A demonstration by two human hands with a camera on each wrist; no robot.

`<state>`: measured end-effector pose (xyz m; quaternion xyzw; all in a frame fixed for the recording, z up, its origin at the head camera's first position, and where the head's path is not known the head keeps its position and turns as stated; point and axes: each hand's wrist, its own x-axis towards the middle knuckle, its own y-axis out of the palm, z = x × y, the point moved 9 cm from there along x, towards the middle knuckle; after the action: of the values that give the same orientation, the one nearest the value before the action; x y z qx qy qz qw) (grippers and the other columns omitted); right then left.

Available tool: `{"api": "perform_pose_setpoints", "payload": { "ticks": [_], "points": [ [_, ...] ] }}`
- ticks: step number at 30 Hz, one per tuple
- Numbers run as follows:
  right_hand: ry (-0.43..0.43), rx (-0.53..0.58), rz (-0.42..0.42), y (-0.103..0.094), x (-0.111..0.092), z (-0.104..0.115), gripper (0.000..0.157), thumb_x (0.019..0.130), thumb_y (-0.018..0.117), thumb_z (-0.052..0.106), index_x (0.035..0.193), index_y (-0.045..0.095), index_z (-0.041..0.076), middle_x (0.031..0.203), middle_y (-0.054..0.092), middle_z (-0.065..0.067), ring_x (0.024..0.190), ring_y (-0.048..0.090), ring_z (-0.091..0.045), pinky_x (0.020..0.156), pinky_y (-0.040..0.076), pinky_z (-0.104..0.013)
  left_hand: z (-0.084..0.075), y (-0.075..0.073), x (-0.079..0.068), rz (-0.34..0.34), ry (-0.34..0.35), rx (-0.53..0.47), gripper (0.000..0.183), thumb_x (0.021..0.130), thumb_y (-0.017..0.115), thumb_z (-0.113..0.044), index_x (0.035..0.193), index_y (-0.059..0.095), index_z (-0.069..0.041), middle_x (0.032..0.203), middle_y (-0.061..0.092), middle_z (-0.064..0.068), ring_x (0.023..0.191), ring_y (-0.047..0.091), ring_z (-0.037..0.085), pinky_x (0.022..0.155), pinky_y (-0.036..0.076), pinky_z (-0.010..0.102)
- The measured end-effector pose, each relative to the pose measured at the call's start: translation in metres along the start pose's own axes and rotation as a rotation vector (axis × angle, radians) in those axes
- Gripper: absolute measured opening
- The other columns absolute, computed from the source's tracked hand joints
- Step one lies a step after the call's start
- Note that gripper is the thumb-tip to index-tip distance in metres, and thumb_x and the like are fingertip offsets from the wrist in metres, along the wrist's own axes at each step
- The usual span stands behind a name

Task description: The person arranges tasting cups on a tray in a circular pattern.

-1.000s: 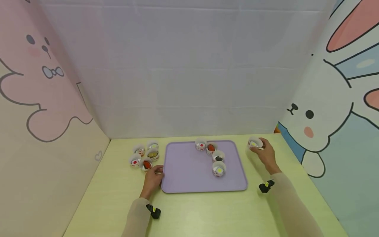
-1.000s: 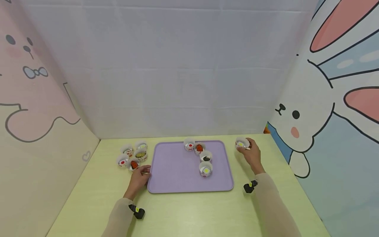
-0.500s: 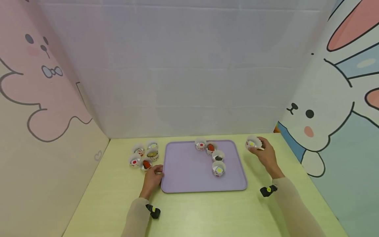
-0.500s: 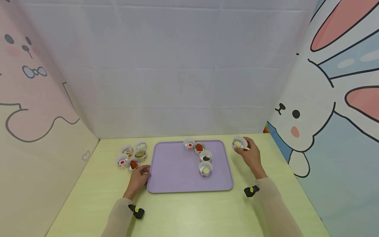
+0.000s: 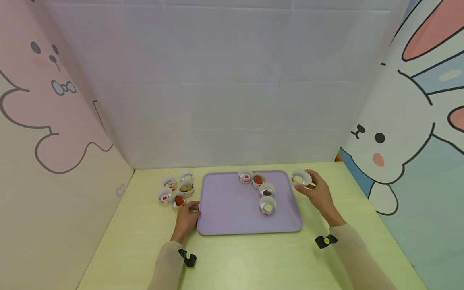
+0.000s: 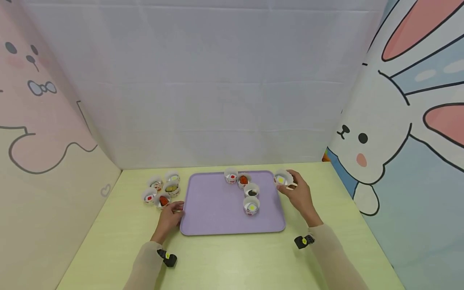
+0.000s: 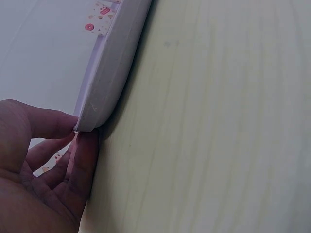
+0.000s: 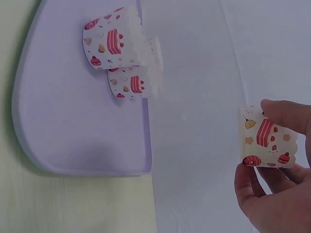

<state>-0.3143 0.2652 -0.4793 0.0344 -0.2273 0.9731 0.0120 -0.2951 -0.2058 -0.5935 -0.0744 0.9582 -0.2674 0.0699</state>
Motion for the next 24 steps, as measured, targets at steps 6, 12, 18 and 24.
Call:
{"api": "perform_pose_setpoints", "payload": {
  "ticks": [6, 12, 18, 24],
  "points": [
    [-0.031, 0.032, 0.032, 0.013, -0.009, 0.011, 0.071, 0.089, 0.073, 0.021, 0.149, 0.037, 0.01, 0.138, 0.052, -0.019, 0.113, 0.062, -0.026, 0.077, 0.052, -0.015, 0.0, 0.0, 0.0, -0.001, 0.001, -0.001, 0.038, 0.084, 0.064, -0.003, 0.122, 0.066, -0.001, 0.102, 0.07, 0.016, 0.083, 0.066, 0.02, 0.066, 0.049, 0.025],
    [-0.045, 0.028, 0.042, 0.028, -0.017, 0.017, 0.067, 0.088, 0.074, 0.02, 0.146, 0.041, 0.011, 0.136, 0.054, -0.019, 0.116, 0.06, -0.038, 0.076, 0.052, -0.016, 0.0, 0.0, 0.0, 0.0, 0.0, -0.003, 0.038, 0.084, 0.064, -0.003, 0.122, 0.066, -0.001, 0.102, 0.07, 0.016, 0.083, 0.066, 0.019, 0.065, 0.049, 0.025],
    [-0.059, 0.038, 0.056, 0.045, -0.024, 0.018, 0.065, 0.086, 0.076, 0.021, 0.143, 0.045, 0.011, 0.131, 0.058, -0.018, 0.107, 0.063, -0.03, 0.076, 0.053, -0.019, 0.0, -0.001, 0.0, -0.001, -0.01, -0.002, 0.038, 0.085, 0.064, -0.003, 0.123, 0.066, -0.001, 0.103, 0.07, 0.016, 0.086, 0.066, 0.021, 0.067, 0.05, 0.026],
    [-0.067, 0.033, 0.072, 0.061, -0.034, 0.021, 0.064, 0.084, 0.078, 0.017, 0.14, 0.049, 0.012, 0.131, 0.059, -0.016, 0.109, 0.063, -0.03, 0.079, 0.052, -0.018, 0.001, -0.001, 0.001, 0.003, -0.022, 0.005, 0.038, 0.086, 0.064, -0.004, 0.123, 0.065, -0.002, 0.104, 0.069, 0.016, 0.086, 0.066, 0.021, 0.068, 0.051, 0.027]
  ]
}}
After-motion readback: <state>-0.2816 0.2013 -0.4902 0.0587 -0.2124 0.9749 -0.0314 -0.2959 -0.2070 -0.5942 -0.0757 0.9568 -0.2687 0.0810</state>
